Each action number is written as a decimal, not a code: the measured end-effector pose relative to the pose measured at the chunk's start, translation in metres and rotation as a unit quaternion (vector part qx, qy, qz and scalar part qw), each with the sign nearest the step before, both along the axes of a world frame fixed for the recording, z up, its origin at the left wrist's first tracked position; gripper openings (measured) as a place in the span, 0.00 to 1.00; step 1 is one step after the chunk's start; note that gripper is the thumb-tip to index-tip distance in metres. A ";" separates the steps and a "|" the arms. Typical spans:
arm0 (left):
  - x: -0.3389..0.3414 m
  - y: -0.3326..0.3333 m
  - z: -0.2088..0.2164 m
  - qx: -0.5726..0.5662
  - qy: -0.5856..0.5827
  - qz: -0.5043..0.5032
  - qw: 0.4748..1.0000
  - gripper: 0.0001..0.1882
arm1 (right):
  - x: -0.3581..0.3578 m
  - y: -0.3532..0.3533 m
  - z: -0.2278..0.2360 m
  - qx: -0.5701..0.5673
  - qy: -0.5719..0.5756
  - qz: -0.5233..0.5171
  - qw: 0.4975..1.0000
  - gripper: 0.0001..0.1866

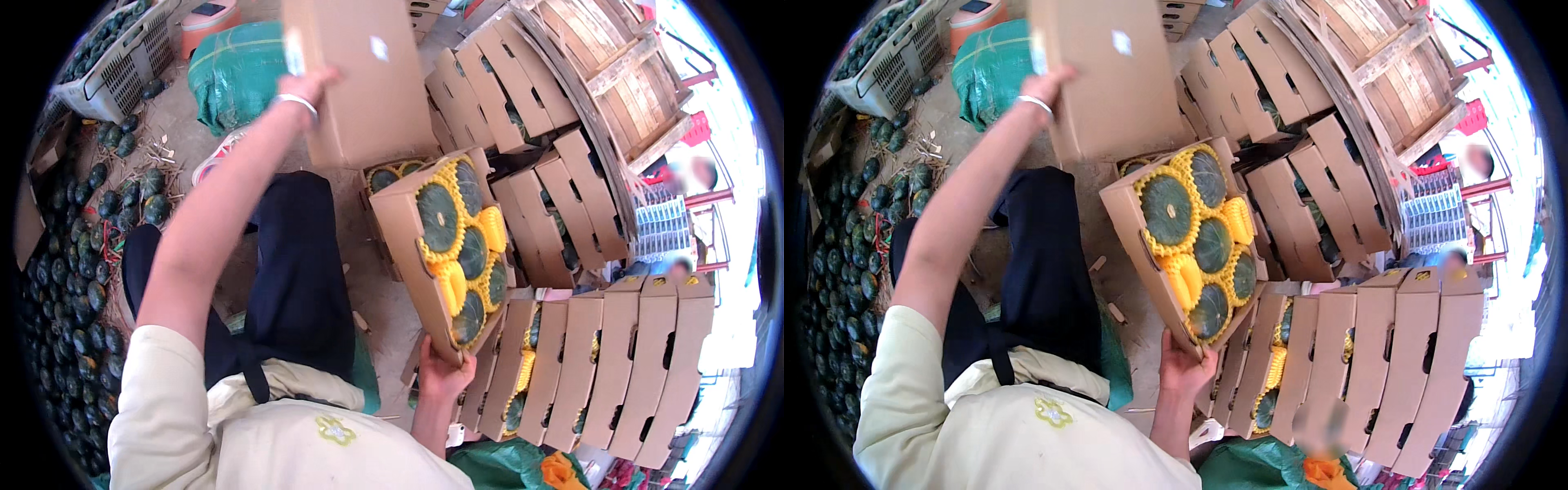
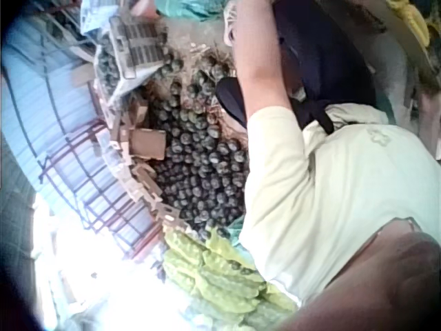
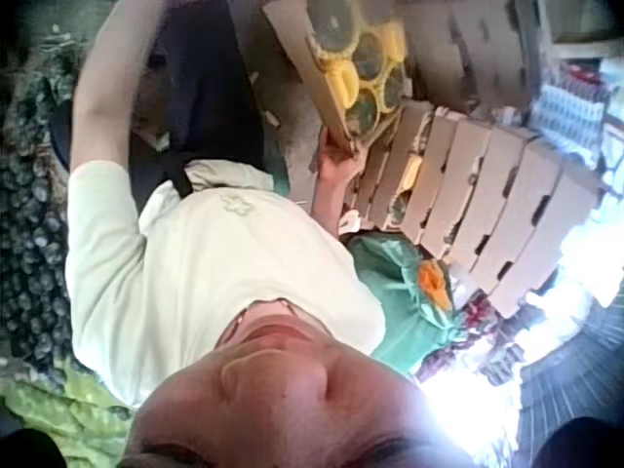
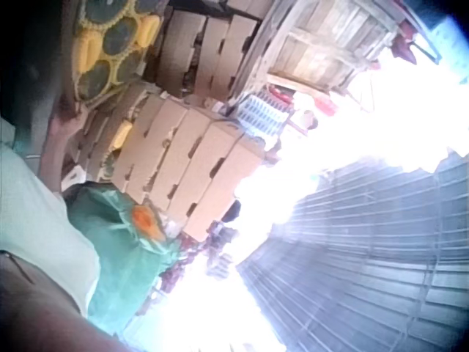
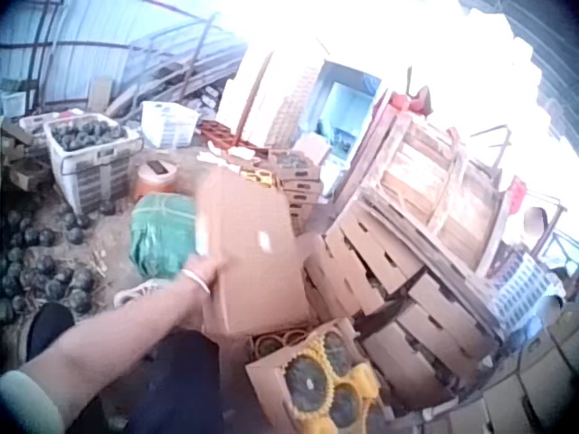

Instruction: The person sits on the floor and uses pruning shears to trim the stems of small green pumpkins. They then wrap each pumpkin in a yellow foam net and place it into a cardboard box. The process is repeated for multiple pumpkins until the box is filled.

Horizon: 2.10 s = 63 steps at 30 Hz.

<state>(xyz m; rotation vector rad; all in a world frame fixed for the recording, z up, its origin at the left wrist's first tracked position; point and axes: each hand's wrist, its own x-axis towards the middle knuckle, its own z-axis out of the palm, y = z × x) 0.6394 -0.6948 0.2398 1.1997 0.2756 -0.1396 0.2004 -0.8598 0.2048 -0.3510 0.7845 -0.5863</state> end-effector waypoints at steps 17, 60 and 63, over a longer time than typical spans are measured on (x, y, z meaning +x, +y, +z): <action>-0.215 0.469 0.014 -0.076 0.048 0.404 0.910 0.31 | 0.095 -0.064 -0.134 -0.395 0.492 0.293 0.718 0.30; -0.148 0.391 -0.030 0.123 0.275 0.219 0.928 0.19 | 0.409 0.288 0.126 -0.478 -0.684 0.530 0.149 0.20; -0.326 0.422 -0.016 0.154 0.302 0.379 0.861 0.17 | 0.379 0.290 0.135 -0.457 -0.689 0.546 0.135 0.20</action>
